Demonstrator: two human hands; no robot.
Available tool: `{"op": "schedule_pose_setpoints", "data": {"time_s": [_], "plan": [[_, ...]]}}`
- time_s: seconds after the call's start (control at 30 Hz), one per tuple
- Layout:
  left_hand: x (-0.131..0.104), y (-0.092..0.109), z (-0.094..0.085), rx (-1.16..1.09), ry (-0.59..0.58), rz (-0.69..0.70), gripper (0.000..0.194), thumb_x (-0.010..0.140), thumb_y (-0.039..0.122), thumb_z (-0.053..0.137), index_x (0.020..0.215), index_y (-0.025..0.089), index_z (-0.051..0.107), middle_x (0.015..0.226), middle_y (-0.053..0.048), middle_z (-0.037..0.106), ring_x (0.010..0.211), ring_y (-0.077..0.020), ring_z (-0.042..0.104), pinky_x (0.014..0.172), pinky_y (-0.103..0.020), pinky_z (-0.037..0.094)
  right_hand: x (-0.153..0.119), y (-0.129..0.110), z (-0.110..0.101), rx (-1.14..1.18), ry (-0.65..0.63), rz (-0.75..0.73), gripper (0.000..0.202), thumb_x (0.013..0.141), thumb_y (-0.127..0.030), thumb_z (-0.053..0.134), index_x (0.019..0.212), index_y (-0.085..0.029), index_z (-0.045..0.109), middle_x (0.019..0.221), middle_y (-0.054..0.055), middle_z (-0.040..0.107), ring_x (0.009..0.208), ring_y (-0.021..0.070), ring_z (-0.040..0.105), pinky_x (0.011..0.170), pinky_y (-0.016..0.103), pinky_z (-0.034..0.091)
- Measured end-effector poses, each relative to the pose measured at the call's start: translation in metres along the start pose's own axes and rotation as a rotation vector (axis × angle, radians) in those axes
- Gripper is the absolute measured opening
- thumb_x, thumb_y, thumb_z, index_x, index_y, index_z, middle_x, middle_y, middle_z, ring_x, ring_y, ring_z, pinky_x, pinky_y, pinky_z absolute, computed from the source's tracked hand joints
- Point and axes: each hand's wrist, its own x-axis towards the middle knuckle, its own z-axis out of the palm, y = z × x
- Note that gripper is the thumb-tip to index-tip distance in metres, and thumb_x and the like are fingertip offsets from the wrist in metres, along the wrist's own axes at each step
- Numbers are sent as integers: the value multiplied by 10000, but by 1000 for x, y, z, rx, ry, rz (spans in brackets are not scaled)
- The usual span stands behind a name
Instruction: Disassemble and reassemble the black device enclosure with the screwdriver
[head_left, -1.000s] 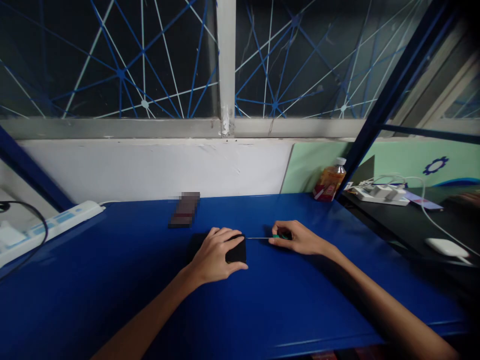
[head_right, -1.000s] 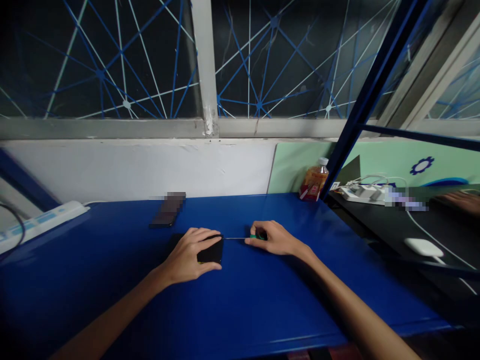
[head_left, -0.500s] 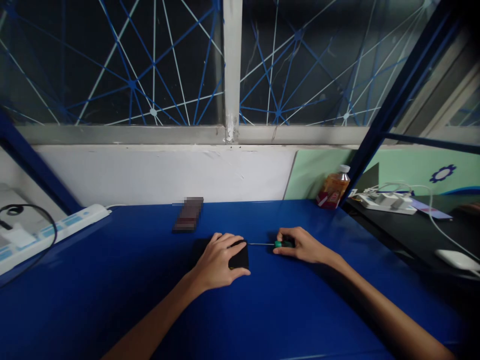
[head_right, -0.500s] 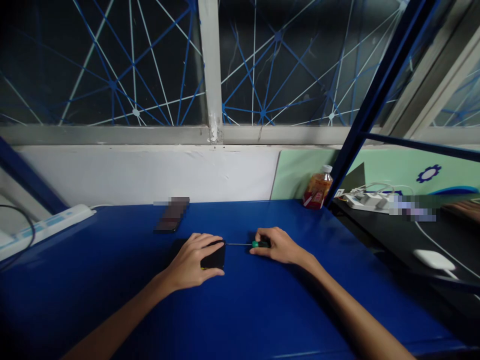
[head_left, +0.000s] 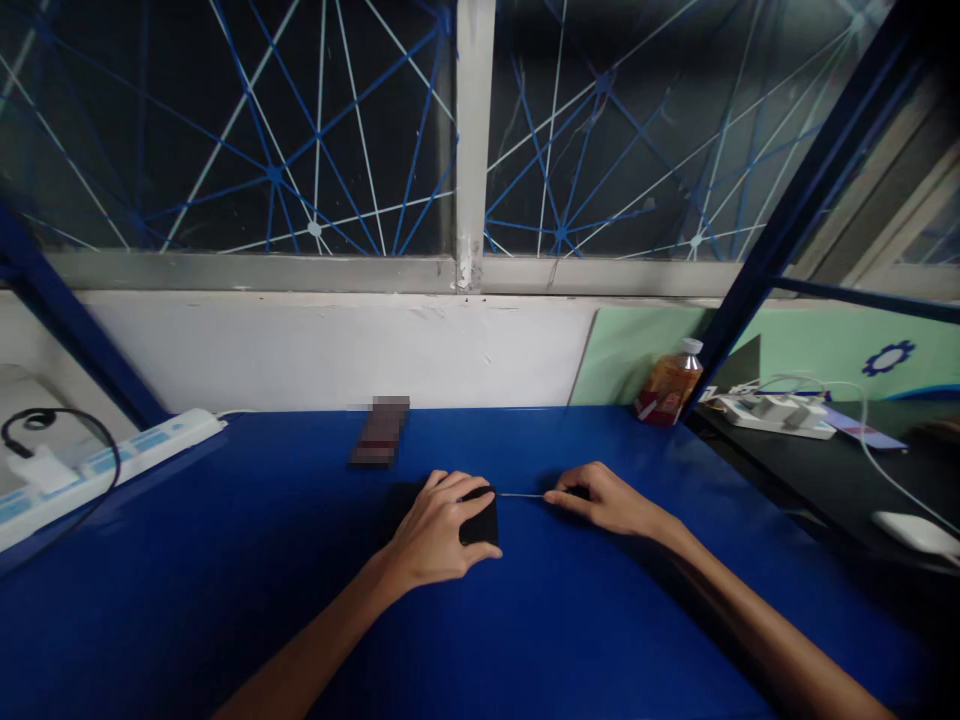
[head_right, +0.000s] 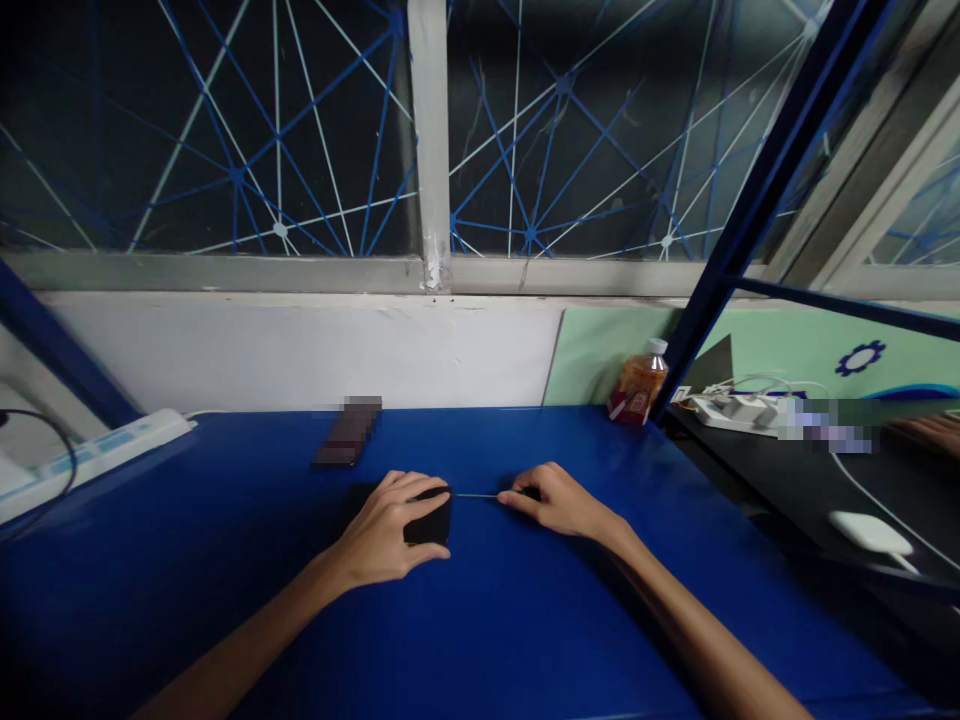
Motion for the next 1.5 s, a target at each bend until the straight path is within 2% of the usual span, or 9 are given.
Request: {"op": "schedule_pose_setpoints", "data": {"time_s": [0.13,0.3,0.57,0.73,0.8,0.93,1.2,1.37,1.5], "plan": [[0,0,-1,-9,4,-6,563,702,463,749,1177,202,596,1212,-109,595,1068,-303,532,884,-485,384,-1,-2,-2,-87,83,-46,427,837,-575,506,783,-179,656,697,12,632,568,115,495,537,238,323],[0,-3,-1,-3,0,-12,566,707,476,740,1185,210,592,1215,-116,594,1074,-309,530,883,-490,381,-1,-2,-2,-183,186,-75,384,772,-580,600,842,-202,580,759,-2,622,620,129,519,581,236,337],[0,-4,0,0,23,-13,574,715,500,724,1192,213,586,1209,-104,599,1064,-300,536,879,-483,390,1,-9,-1,-280,148,-59,350,831,-559,532,891,-214,515,642,-19,574,560,147,516,547,250,306],[1,-4,0,-2,27,-23,563,713,507,724,1176,213,595,1200,-104,605,1049,-295,546,872,-476,395,-1,-12,-5,-206,138,-97,284,925,-448,418,958,-208,565,778,24,640,676,161,577,633,263,370],[1,-4,1,0,16,-24,570,706,503,731,1176,208,596,1205,-107,602,1056,-297,541,873,-474,393,-2,-9,-6,-200,116,-105,298,913,-454,444,926,-203,605,847,42,648,722,166,587,650,263,380],[0,-4,1,9,5,-34,590,710,504,729,1196,204,584,1222,-108,593,1075,-299,530,892,-485,381,-3,-5,-5,-206,81,-109,374,837,-547,532,778,-190,629,819,41,629,656,148,560,599,248,366],[0,-3,-1,4,-11,-37,588,711,502,728,1200,210,581,1229,-111,589,1094,-306,527,906,-493,381,-5,-7,3,-214,91,-35,343,841,-541,525,882,-202,567,612,-20,568,542,135,508,532,238,312],[-1,-6,0,15,-17,-18,584,727,498,715,1215,213,568,1239,-110,585,1101,-306,524,910,-500,377,-6,-11,-1,-195,92,-82,363,948,-450,353,904,-208,620,757,28,655,659,155,581,630,260,366],[-1,-7,1,31,-16,-4,596,729,516,705,1218,204,569,1226,-115,594,1089,-304,532,902,-499,384,-7,-7,-3,-220,108,-84,361,904,-492,435,855,-190,628,833,56,660,718,172,583,647,269,376]]}}
